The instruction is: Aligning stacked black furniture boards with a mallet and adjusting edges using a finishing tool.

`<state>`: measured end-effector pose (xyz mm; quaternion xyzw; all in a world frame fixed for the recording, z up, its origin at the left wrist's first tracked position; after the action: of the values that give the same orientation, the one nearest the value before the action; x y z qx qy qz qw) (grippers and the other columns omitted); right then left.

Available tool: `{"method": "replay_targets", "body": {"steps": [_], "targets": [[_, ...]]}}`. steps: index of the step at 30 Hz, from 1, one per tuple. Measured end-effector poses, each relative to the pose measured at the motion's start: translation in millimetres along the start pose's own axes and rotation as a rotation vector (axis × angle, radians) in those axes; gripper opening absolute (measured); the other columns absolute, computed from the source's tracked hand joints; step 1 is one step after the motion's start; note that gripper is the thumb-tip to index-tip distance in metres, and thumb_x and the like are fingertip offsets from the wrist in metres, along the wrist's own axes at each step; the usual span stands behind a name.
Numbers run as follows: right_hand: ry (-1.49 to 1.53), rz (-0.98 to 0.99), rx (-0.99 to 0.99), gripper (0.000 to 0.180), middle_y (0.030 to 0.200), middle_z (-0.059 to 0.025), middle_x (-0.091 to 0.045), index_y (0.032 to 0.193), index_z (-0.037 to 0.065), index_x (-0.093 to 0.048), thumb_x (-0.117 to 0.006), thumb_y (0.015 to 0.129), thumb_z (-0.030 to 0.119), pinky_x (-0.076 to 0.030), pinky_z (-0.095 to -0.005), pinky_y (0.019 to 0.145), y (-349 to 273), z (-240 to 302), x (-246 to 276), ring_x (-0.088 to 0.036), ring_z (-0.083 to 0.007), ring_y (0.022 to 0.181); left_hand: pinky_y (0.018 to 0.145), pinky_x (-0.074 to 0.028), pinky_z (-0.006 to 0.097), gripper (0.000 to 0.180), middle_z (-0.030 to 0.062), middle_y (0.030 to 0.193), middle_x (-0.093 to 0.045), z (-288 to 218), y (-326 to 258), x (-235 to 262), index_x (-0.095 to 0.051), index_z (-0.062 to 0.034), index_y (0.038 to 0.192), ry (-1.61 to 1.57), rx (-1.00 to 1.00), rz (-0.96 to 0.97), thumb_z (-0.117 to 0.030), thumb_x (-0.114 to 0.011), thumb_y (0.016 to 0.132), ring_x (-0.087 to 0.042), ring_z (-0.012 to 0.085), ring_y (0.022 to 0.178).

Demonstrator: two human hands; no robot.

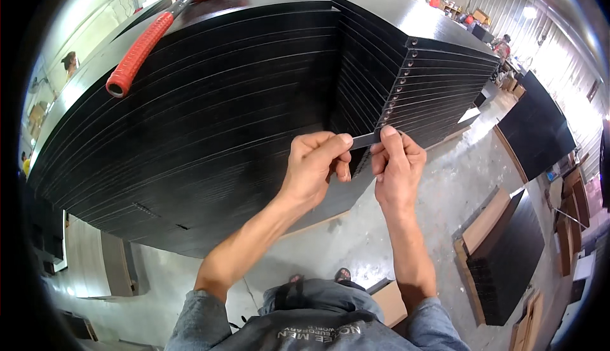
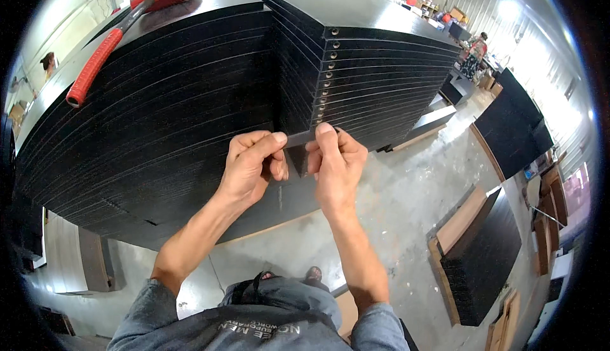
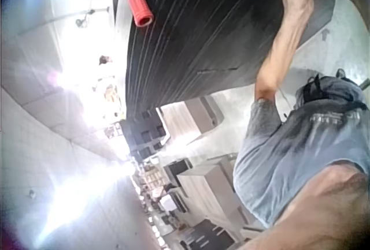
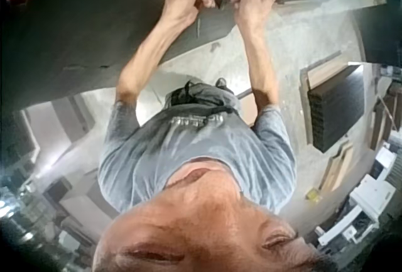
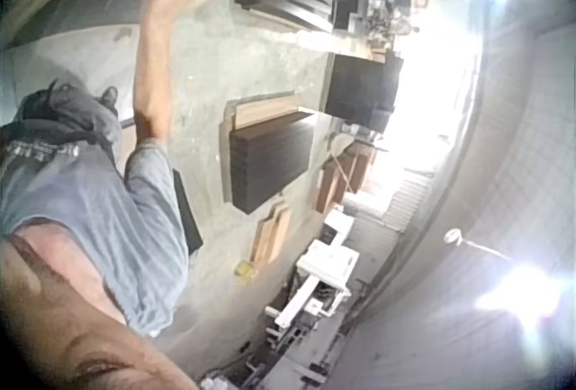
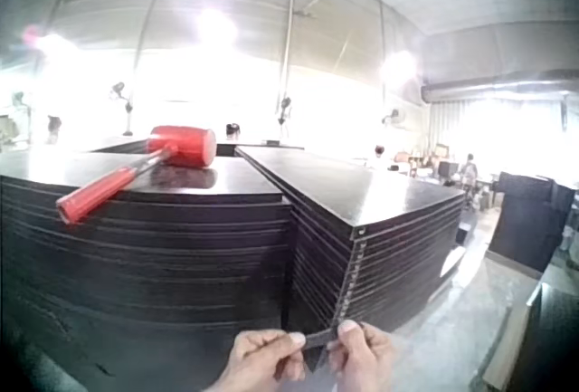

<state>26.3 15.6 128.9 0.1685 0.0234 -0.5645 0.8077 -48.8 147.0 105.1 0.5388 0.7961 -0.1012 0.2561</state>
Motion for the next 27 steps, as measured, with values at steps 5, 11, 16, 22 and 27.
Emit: {"method": "replay_targets", "body": {"steps": [5, 11, 16, 22, 27], "targets": [[-0.021, 0.018, 0.118, 0.041, 0.049, -0.0014, -0.051, 0.067, -0.001, -0.062, -0.061, 0.097, 0.028, -0.029, -0.0223, 0.041, 17.4, 58.9, -13.4, -0.041, -0.0058, 0.042, 0.05, -0.048, 0.029, 0.032, 0.0056, 0.055, -0.058, -50.1, 11.8, -31.5, -0.059, -0.0046, 0.066, 0.053, -0.198, 0.068, -0.018, -0.063, 0.094, -0.056, 0.0137, 0.049], [-0.087, -0.02, 0.031, 0.042, 0.051, -0.0003, -0.051, 0.067, 0.0, -0.061, -0.06, 0.098, 0.028, -0.03, -0.0237, 0.042, -9.7, -20.8, 9.3, -0.042, -0.0068, 0.044, 0.049, -0.047, 0.028, 0.032, 0.0056, 0.055, -0.057, 27.1, -11.0, 14.0, -0.059, -0.0051, 0.066, 0.07, -0.018, -0.044, -0.019, -0.066, 0.094, -0.055, 0.0134, 0.048], [-0.053, -0.021, 0.007, 0.042, 0.05, -0.0005, -0.05, 0.068, 0.0, -0.061, -0.06, 0.098, 0.029, -0.031, -0.0235, 0.043, -8.4, 0.8, 6.1, -0.042, -0.0061, 0.044, 0.05, -0.046, 0.027, 0.031, 0.0052, 0.056, -0.058, 5.6, -4.5, 1.1, -0.06, -0.0052, 0.066, 0.089, -0.112, 0.007, -0.017, -0.065, 0.094, -0.055, 0.0118, 0.049], [-0.053, 0.001, 0.076, 0.043, 0.051, -0.0003, -0.051, 0.068, 0.001, -0.061, -0.059, 0.099, 0.03, -0.031, -0.0234, 0.043, 3.8, 18.4, 2.1, -0.042, -0.0061, 0.045, 0.05, -0.045, 0.027, 0.033, 0.0041, 0.057, -0.058, -5.5, 7.8, -9.6, -0.058, -0.0057, 0.065, 0.095, -0.15, 0.006, -0.019, -0.066, 0.094, -0.053, 0.0118, 0.049], [-0.054, -0.08, -0.136, 0.043, 0.053, -0.0002, -0.052, 0.066, 0.004, -0.058, -0.06, 0.099, 0.031, -0.031, -0.0239, 0.044, -33.6, -95.5, 31.3, -0.044, -0.0063, 0.048, 0.051, -0.045, 0.027, 0.034, 0.0057, 0.06, -0.06, 87.5, -25.0, 50.5, -0.059, -0.0044, 0.063, 0.104, 0.075, -0.127, -0.018, -0.067, 0.093, -0.055, 0.013, 0.05]]}}
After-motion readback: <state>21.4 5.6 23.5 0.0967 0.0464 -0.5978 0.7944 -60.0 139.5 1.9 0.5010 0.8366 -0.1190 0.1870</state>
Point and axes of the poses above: each hand's wrist, its own y-axis towards the middle knuckle, its own x-axis out of the back of the hand, z = x × y, the point moved 7 cm from there along y, towards the middle knuckle
